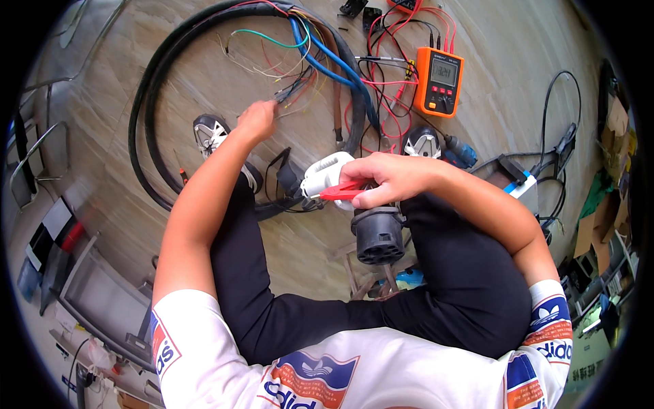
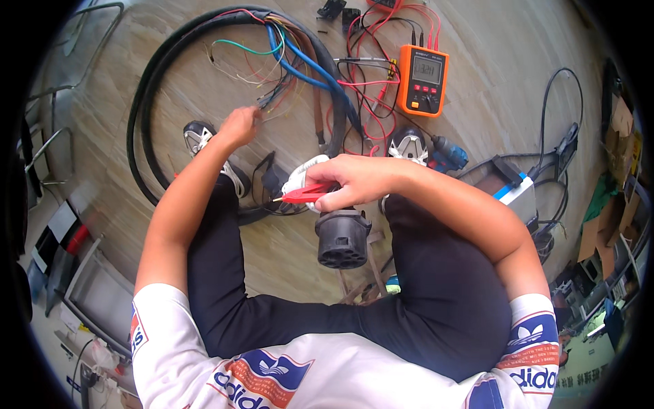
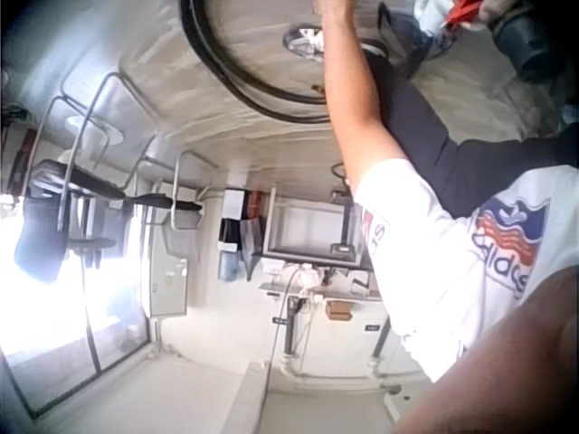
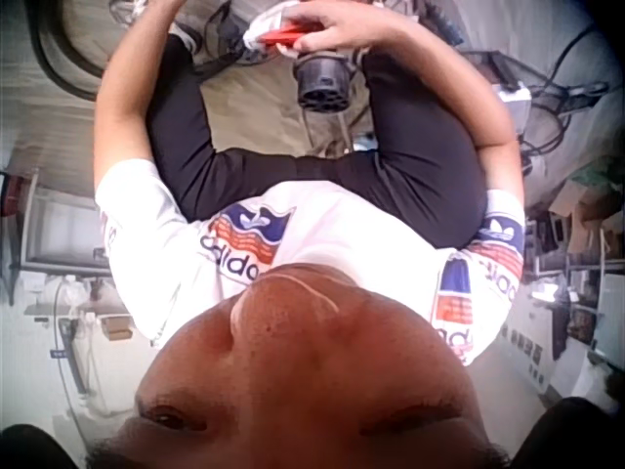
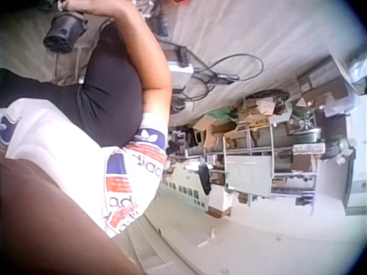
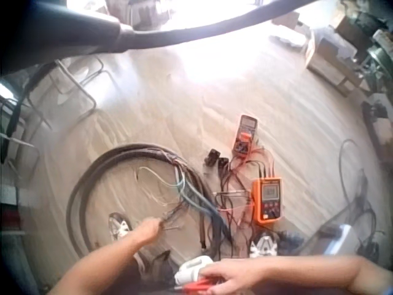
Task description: The person tests and repairs a multi-wire charging cable by using a multimeter to check the wires and using a pair of red pliers to adjust the pins on a large connector plug.
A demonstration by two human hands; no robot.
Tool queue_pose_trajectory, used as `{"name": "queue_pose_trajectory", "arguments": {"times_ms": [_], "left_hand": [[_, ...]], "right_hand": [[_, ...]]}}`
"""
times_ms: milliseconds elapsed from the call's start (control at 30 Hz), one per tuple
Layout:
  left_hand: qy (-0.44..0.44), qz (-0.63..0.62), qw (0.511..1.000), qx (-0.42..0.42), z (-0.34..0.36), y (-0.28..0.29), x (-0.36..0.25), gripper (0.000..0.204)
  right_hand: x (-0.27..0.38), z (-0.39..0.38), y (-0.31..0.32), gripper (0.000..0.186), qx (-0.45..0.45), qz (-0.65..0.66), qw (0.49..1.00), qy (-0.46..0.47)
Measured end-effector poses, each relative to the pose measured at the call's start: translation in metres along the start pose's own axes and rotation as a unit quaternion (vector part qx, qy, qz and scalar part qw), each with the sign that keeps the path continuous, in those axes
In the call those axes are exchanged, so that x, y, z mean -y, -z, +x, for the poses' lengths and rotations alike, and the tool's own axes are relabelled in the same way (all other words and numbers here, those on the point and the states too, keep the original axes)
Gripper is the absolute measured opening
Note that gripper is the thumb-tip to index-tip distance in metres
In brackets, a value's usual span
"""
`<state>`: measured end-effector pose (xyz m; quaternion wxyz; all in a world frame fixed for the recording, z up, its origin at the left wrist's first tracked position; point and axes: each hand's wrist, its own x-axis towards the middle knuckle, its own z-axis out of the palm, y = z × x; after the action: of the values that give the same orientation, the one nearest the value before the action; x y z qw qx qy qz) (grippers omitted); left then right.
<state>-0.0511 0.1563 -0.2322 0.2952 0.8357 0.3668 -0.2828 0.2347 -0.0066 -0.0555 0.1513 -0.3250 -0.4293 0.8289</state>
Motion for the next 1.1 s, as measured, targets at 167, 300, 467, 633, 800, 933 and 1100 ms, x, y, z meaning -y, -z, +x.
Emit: {"name": "queue_pose_trajectory", "arguments": {"times_ms": [167,300,467,633,800,933,1100], "left_hand": [[0.007,-0.060,0.996,0.069,-0.005,0.008,0.011,0.024],[-0.013,-0.118,0.985,0.125,-0.011,0.003,0.011,0.026],[-0.037,-0.096,0.986,0.134,-0.014,-0.003,0.004,0.027],[-0.061,-0.113,0.976,0.175,-0.013,0.003,-0.008,0.027],[-0.016,-0.082,0.996,-0.001,-0.015,-0.012,-0.014,0.025],[-0.013,-0.146,0.983,-0.113,-0.006,-0.017,-0.016,0.024],[0.058,-0.118,0.985,-0.113,-0.002,-0.021,-0.028,0.022]], "right_hand": [[-0.004,0.000,0.001,0.029,-0.003,0.024,1.000,-0.010],[-0.002,-0.001,0.000,0.029,-0.011,0.024,1.000,-0.010],[-0.006,0.000,-0.008,0.033,-0.042,0.033,0.999,0.004],[-0.006,-0.002,-0.007,0.032,-0.041,0.024,0.999,0.000],[-0.004,-0.002,-0.010,0.029,-0.036,0.043,0.998,-0.011],[-0.007,-0.001,-0.015,0.033,-0.044,0.052,0.998,-0.011],[-0.006,-0.001,-0.015,0.033,-0.044,0.031,0.998,-0.014]]}}
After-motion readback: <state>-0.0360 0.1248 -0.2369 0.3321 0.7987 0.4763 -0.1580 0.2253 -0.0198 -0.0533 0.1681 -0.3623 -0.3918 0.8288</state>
